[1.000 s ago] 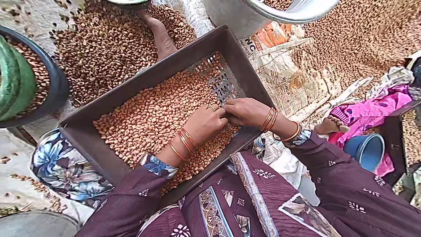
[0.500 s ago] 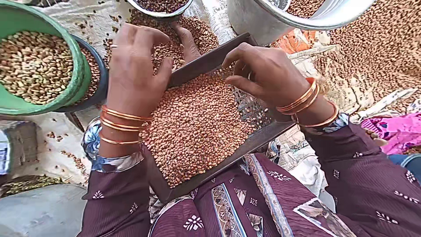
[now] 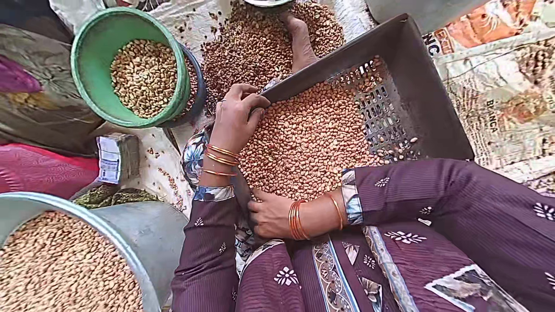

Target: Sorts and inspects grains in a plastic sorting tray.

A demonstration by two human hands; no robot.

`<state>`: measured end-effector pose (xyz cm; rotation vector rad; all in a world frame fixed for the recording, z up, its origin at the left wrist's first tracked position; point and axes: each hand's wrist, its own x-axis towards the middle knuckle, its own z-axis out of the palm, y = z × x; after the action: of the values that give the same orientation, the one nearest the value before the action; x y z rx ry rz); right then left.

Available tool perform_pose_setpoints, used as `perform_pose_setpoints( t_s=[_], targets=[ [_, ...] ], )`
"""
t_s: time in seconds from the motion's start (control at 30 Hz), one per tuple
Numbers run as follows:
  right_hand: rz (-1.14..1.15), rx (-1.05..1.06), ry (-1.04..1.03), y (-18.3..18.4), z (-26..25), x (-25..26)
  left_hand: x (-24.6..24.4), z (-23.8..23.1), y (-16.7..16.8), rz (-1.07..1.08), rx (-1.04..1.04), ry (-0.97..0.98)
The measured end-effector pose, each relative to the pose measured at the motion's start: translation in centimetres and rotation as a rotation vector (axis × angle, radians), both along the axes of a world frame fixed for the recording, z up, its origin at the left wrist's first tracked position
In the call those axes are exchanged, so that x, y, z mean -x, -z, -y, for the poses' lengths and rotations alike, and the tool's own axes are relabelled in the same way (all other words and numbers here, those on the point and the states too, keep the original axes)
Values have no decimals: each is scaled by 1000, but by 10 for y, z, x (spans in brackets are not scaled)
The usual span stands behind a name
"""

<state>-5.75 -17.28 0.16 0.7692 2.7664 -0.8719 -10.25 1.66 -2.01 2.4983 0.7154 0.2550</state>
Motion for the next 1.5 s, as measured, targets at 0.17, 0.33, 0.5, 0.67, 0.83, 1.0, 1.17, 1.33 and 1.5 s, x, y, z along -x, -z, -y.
perform_pose_setpoints(
  t_s=[0.17,0.33,0.5,0.67,0.83,1.0,1.17,1.33,1.5],
  targets=[
    [108,69,62,3,-13,-6,-31,9,11,-21,-120,67],
    [218,157,105,-3,-13,-16,-53,11,10,-148,-214,135],
    [230,79,306,-9,5,-62,-39,3,-1,126,-22,53],
    [392,-16,629,-14,21,-149,11,-10,-12,236,-15,-161],
    [719,107,827,-34,14,-192,41,-31,-29,204,-62,-332],
    [350,-130,561,-51,-25,-127,40,-21,-55,118,-33,-244],
    [14,-89,270,-1,-70,-36,52,19,-78,-177,-68,-245],
    [130,-47,365,21,-69,-64,79,57,-77,-310,-86,-183],
    [346,-18,613,2,-50,-144,91,74,-48,-446,-134,-139]
  ],
)
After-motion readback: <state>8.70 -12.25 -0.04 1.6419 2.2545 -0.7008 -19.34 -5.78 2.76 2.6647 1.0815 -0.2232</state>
